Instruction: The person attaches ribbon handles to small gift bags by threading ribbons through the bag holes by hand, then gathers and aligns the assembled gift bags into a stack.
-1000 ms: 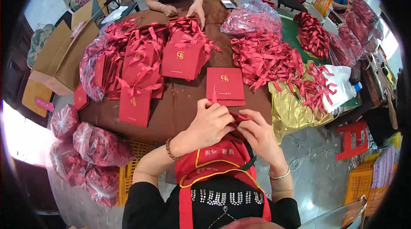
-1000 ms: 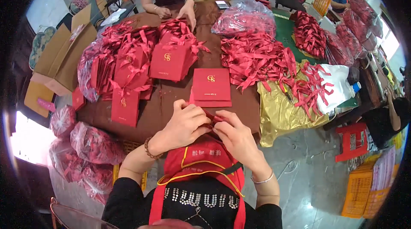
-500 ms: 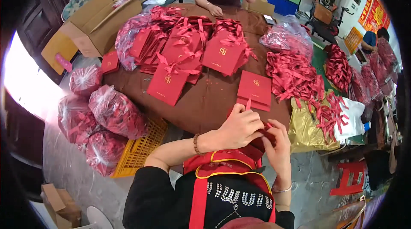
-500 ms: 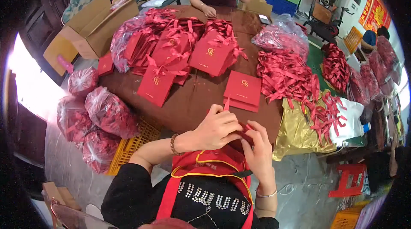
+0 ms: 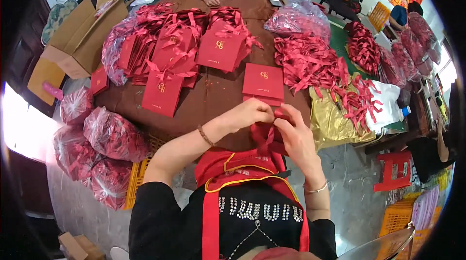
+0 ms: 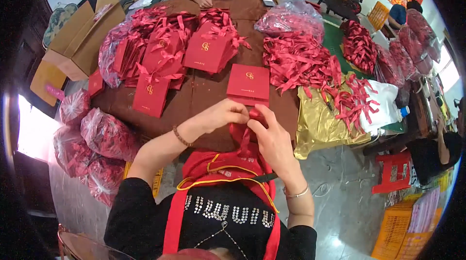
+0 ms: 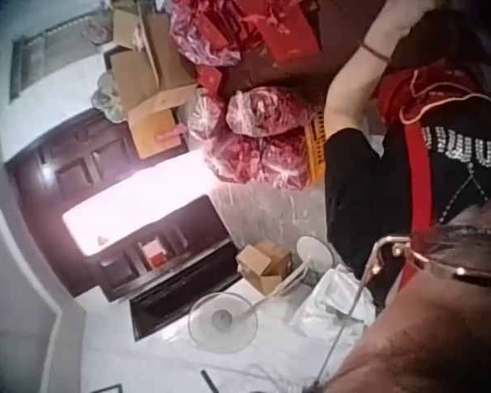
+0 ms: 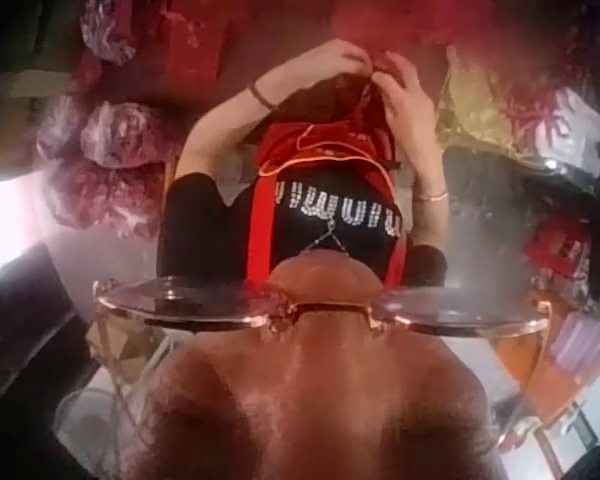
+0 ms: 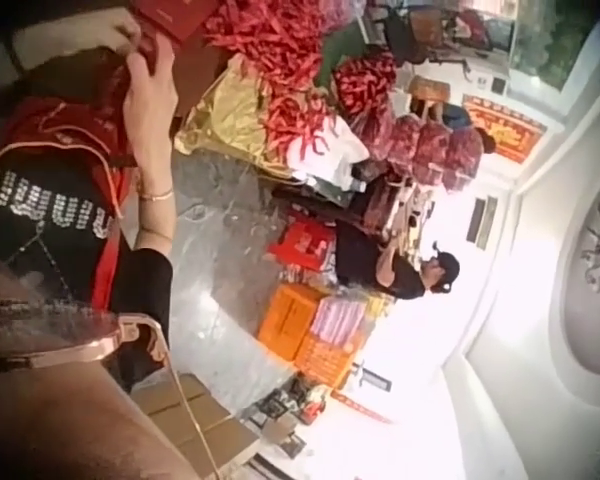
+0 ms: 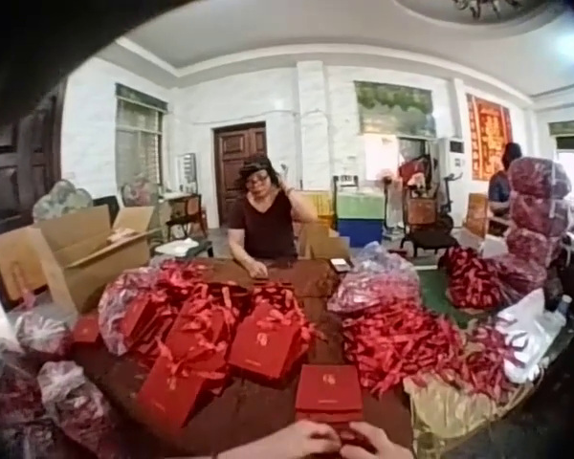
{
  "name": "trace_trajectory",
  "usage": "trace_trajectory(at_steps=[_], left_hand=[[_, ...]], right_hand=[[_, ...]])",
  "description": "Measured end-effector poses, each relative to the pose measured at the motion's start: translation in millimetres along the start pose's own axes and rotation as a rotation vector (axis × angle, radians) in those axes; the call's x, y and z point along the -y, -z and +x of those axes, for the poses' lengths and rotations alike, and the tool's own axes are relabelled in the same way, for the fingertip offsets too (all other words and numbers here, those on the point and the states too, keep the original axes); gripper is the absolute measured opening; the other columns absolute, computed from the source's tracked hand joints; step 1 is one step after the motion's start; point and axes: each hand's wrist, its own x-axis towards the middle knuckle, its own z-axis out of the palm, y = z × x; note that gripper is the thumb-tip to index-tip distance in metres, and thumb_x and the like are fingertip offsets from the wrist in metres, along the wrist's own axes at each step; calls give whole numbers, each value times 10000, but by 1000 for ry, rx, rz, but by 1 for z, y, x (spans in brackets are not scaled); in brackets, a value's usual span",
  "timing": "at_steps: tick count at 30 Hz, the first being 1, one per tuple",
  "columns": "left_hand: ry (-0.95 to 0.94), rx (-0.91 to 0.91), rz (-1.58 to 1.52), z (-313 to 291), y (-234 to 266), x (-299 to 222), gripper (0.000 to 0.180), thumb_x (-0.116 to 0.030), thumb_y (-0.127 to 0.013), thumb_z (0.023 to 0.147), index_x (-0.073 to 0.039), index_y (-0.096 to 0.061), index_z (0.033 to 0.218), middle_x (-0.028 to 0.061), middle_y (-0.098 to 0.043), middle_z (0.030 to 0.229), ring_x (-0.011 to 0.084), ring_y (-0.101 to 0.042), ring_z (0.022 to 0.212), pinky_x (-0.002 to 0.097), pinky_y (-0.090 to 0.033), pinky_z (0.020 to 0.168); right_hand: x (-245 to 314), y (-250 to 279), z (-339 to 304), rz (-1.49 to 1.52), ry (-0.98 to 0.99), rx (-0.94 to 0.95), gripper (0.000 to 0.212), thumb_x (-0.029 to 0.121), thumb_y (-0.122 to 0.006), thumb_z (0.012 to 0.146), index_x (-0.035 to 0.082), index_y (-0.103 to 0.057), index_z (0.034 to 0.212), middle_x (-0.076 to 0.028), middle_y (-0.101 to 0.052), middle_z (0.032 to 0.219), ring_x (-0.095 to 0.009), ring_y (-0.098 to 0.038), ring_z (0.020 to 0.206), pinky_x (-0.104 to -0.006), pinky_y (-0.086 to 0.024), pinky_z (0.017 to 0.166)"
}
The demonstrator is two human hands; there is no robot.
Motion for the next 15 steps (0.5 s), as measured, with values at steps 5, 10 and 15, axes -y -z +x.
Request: trace_trajectory(at_steps=[5, 10, 15], left_hand=[[-78, -42, 30, 22, 11, 0, 141, -112, -563, 771, 17, -617, 784, 23, -578, 690, 92, -510, 684, 264, -404, 611], [-120, -269, 4, 11, 14, 3, 108, -81, -553, 785, 13, -589, 746, 2, -544, 651, 80, -485, 653, 261, -409, 596], [-177, -336, 95, 8, 19, 13, 76, -25, -542, 778, 14, -595, 741, 8, -555, 658, 68, -492, 650, 235, -400, 579]], right_hand=[[0, 11, 24, -26, 90, -34, 173, 12, -579, 793, 63, -603, 957, -169, -494, 1217, -361, -570, 995, -391, -501, 774], [-10, -13, 37, 99, 45, 78, 263, -23, -527, 758, 53, -571, 1005, -177, -470, 1240, -370, -504, 1105, -382, -471, 867], [-14, -21, 38, 121, 43, 140, 340, -39, -480, 766, 61, -504, 1090, -197, -415, 1248, -392, -523, 1042, -417, -464, 847]])
